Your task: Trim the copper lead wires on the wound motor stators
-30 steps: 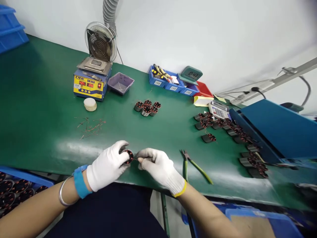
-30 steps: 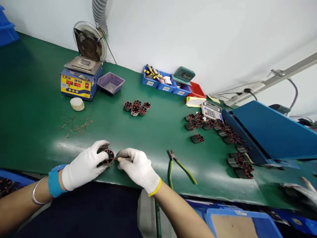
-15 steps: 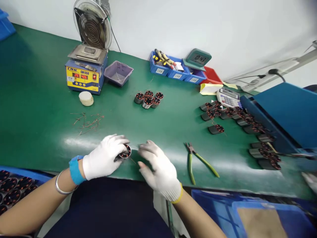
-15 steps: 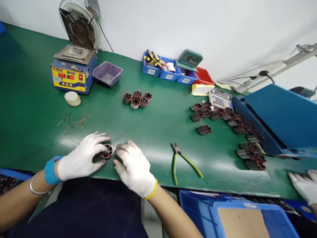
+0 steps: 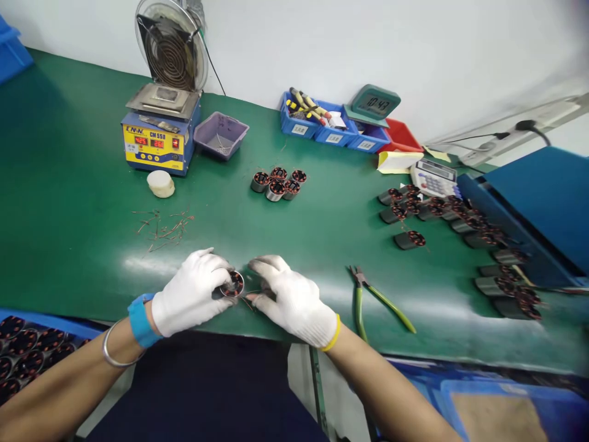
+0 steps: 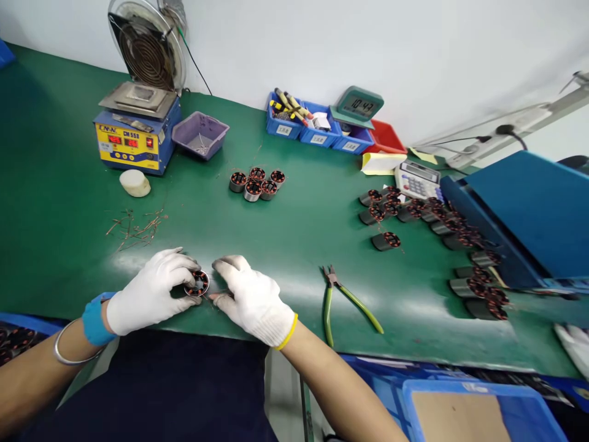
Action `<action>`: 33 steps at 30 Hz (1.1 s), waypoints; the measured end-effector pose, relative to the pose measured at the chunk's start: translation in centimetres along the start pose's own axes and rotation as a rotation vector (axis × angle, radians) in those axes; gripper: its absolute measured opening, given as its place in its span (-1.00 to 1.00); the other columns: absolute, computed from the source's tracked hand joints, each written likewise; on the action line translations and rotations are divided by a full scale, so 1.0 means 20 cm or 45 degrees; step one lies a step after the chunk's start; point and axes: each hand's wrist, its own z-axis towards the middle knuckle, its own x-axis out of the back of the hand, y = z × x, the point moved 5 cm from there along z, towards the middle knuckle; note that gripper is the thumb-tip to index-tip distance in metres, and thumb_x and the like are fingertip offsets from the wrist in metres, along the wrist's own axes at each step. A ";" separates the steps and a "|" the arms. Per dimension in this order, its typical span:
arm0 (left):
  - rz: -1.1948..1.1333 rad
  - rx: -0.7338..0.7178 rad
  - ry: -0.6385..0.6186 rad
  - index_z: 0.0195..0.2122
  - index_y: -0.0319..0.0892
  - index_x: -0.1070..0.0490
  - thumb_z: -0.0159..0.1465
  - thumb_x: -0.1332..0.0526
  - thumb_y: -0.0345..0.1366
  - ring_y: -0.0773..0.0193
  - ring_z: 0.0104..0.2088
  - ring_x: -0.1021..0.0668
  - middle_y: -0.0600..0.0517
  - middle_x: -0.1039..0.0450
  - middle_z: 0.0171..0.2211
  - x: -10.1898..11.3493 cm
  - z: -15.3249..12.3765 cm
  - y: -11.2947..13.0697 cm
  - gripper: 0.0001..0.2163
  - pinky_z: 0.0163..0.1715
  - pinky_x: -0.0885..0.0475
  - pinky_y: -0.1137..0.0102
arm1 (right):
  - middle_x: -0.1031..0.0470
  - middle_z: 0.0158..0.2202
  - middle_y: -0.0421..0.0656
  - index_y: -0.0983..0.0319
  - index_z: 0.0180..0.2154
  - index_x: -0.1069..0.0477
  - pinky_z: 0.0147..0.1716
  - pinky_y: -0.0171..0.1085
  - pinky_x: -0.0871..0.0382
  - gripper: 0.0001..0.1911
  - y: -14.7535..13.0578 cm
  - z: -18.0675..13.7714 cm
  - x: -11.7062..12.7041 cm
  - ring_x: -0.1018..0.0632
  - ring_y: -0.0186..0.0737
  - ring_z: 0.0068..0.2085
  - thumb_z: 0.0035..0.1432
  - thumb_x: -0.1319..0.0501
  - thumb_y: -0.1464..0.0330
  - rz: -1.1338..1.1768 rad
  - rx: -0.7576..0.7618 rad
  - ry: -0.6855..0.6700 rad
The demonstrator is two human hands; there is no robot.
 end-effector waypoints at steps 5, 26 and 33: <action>0.013 -0.005 0.026 -0.38 -0.16 -0.38 0.15 -0.30 -0.26 0.17 -0.16 -0.52 0.00 -0.51 -0.23 0.00 0.00 0.00 -0.87 0.15 -0.21 0.06 | -0.46 -0.04 -0.12 0.14 0.03 -0.37 -0.39 -0.33 -0.26 -0.69 -0.03 0.01 -0.02 -0.55 -0.21 -0.23 0.34 -0.04 0.22 -0.202 -0.005 -0.210; -1.412 0.826 -0.629 0.02 -0.22 -0.26 0.18 -0.20 -0.01 0.25 -0.51 -0.55 -0.06 -0.48 -0.27 0.00 -0.05 -0.04 -0.52 -0.58 -0.44 0.41 | -0.46 -0.37 -0.18 0.20 -0.37 -0.44 -0.33 -0.33 -0.26 -0.86 -0.10 -0.03 0.04 -0.46 -0.29 -0.34 0.16 -0.10 0.42 0.499 0.149 0.177; -1.272 0.370 -0.060 -0.16 -0.13 -0.34 0.08 -0.27 -0.38 0.15 -0.03 -0.50 -0.09 -0.38 -0.03 0.10 -0.07 0.07 -0.72 -0.07 -0.46 0.25 | -0.46 -0.38 -0.21 0.20 -0.36 -0.46 -0.39 -0.34 -0.19 -0.88 -0.11 -0.04 0.08 -0.44 -0.30 -0.35 0.10 -0.15 0.45 0.444 0.021 -0.009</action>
